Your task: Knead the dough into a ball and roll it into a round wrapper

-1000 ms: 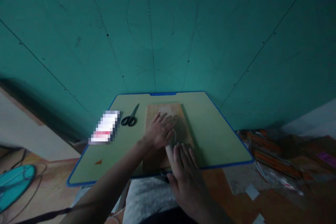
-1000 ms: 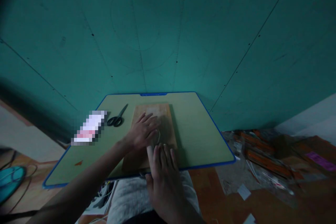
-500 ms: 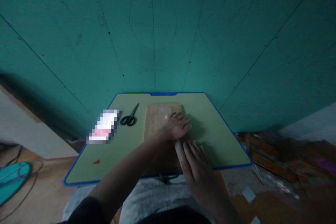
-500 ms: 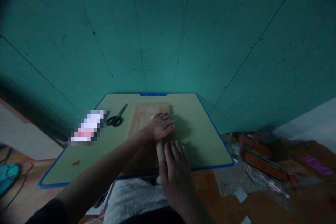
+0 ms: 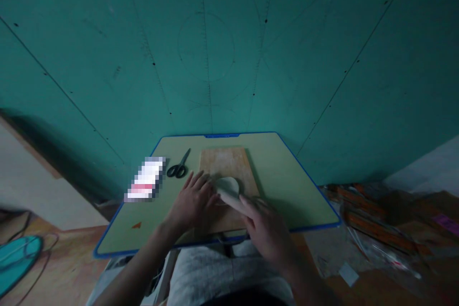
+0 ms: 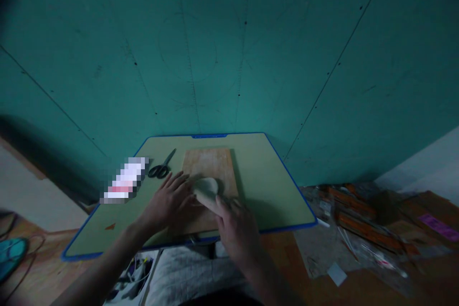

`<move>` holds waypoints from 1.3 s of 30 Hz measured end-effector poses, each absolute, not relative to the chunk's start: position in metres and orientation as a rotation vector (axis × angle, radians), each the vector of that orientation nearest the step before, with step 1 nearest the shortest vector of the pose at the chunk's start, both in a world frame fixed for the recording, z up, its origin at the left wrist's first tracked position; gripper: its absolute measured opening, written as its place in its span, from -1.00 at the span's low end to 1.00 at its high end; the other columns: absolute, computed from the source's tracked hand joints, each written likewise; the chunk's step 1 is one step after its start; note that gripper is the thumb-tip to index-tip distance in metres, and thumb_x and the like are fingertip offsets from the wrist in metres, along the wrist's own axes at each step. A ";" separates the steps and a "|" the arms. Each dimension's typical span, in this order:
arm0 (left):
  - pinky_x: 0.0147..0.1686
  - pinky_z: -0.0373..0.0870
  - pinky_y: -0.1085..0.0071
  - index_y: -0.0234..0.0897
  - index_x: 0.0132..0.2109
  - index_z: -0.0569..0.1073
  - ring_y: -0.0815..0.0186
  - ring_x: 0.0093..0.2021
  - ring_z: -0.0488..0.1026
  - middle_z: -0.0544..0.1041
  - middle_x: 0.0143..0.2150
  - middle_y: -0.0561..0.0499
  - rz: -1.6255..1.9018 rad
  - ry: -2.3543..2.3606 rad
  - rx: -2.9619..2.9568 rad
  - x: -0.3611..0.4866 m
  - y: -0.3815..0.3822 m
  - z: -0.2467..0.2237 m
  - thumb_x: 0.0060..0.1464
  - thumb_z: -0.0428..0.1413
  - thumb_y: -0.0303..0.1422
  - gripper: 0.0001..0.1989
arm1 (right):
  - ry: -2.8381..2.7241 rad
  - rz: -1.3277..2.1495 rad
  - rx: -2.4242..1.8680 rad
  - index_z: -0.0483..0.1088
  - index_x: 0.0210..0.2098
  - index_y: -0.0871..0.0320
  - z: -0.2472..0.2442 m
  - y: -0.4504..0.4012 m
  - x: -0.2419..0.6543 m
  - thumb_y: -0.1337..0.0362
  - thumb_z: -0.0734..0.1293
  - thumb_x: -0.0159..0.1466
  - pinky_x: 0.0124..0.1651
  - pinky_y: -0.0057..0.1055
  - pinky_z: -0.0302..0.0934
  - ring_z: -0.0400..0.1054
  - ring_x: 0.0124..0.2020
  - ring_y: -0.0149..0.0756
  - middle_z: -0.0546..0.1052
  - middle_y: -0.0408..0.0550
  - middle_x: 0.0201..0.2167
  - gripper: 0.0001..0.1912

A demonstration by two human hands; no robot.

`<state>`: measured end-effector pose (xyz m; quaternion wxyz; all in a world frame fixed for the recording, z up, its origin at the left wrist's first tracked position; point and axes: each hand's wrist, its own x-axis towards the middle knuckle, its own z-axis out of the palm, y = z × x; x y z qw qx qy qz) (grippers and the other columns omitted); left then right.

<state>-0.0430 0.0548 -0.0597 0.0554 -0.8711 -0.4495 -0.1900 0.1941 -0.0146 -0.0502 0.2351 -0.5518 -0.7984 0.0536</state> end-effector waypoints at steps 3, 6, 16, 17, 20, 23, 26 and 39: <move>0.29 0.21 -0.11 -0.30 0.15 0.40 0.07 0.19 0.41 0.54 0.09 -0.19 -0.633 -1.348 -2.606 -0.052 0.029 -0.061 0.35 -0.07 -0.27 -0.66 | -2.234 0.132 -1.502 0.47 0.07 0.09 -0.044 0.000 0.205 0.37 0.31 0.32 -0.02 -0.19 0.39 0.46 -0.05 -0.11 0.59 0.06 -0.06 -0.66; 0.24 0.31 -0.04 -0.33 0.10 0.42 0.05 0.19 0.43 0.55 0.07 -0.21 -0.678 -1.364 -2.557 -0.047 0.009 -0.060 0.36 -0.10 -0.28 -0.66 | -2.266 0.094 -1.452 0.49 0.06 0.09 -0.043 0.018 0.207 0.28 0.26 0.38 0.05 -0.22 0.34 0.43 0.03 -0.13 0.57 0.06 0.01 -0.70; 0.17 0.35 -0.06 -0.32 0.22 0.40 -0.12 0.27 0.34 0.46 0.21 -0.30 -0.604 -1.681 -2.296 -0.022 0.031 -0.055 0.31 -0.03 -0.12 -0.51 | -2.420 0.080 -1.674 0.38 0.21 0.16 -0.037 0.086 0.186 0.18 0.06 0.45 0.39 -0.05 -0.11 0.16 0.33 -0.09 0.38 0.09 0.27 -0.53; 0.17 0.35 -0.04 -0.32 0.20 0.42 -0.11 0.26 0.35 0.48 0.18 -0.30 -0.587 -1.688 -2.295 -0.023 0.039 -0.053 0.31 -0.04 -0.11 -0.52 | -2.423 0.115 -1.698 0.36 0.22 0.15 -0.037 0.092 0.184 0.16 0.06 0.45 0.40 -0.05 -0.14 0.12 0.36 -0.11 0.35 0.09 0.30 -0.52; 0.14 0.38 0.02 -0.33 0.10 0.50 -0.07 0.21 0.40 0.53 0.10 -0.29 -0.534 -1.724 -2.298 -0.026 0.060 -0.046 0.33 -0.06 -0.11 -0.55 | -2.430 0.225 -1.763 0.30 0.27 0.12 -0.038 0.111 0.181 0.13 0.03 0.46 0.41 -0.04 -0.21 0.02 0.41 -0.13 0.25 0.07 0.37 -0.50; 0.11 0.40 0.05 -0.32 0.03 0.53 -0.06 0.20 0.40 0.53 0.10 -0.28 -0.511 -1.799 -2.276 -0.028 0.076 -0.040 0.33 -0.07 -0.13 -0.57 | -2.487 0.312 -1.746 0.33 0.23 0.06 -0.040 0.131 0.178 0.13 0.03 0.45 0.39 -0.06 -0.16 -0.01 0.41 -0.13 0.26 0.02 0.36 -0.54; 0.10 0.40 0.05 -0.33 0.01 0.53 -0.05 0.19 0.41 0.53 0.09 -0.28 -0.482 -1.896 -2.273 -0.030 0.092 -0.038 0.34 -0.12 -0.14 -0.55 | -2.476 0.296 -1.744 0.35 0.18 0.07 -0.041 0.152 0.174 0.14 0.04 0.44 0.33 -0.08 -0.07 0.04 0.38 -0.08 0.28 0.07 0.32 -0.56; 0.25 0.27 0.00 -0.27 0.17 0.42 -0.02 0.36 0.23 0.35 0.31 -0.28 -0.485 -1.567 -2.615 -0.036 0.071 -0.054 0.23 0.11 -0.16 -0.56 | -2.156 0.078 -1.353 0.39 0.10 0.14 -0.040 0.134 0.182 0.26 0.11 0.37 0.26 -0.10 0.11 0.25 0.20 -0.10 0.44 0.13 0.13 -0.61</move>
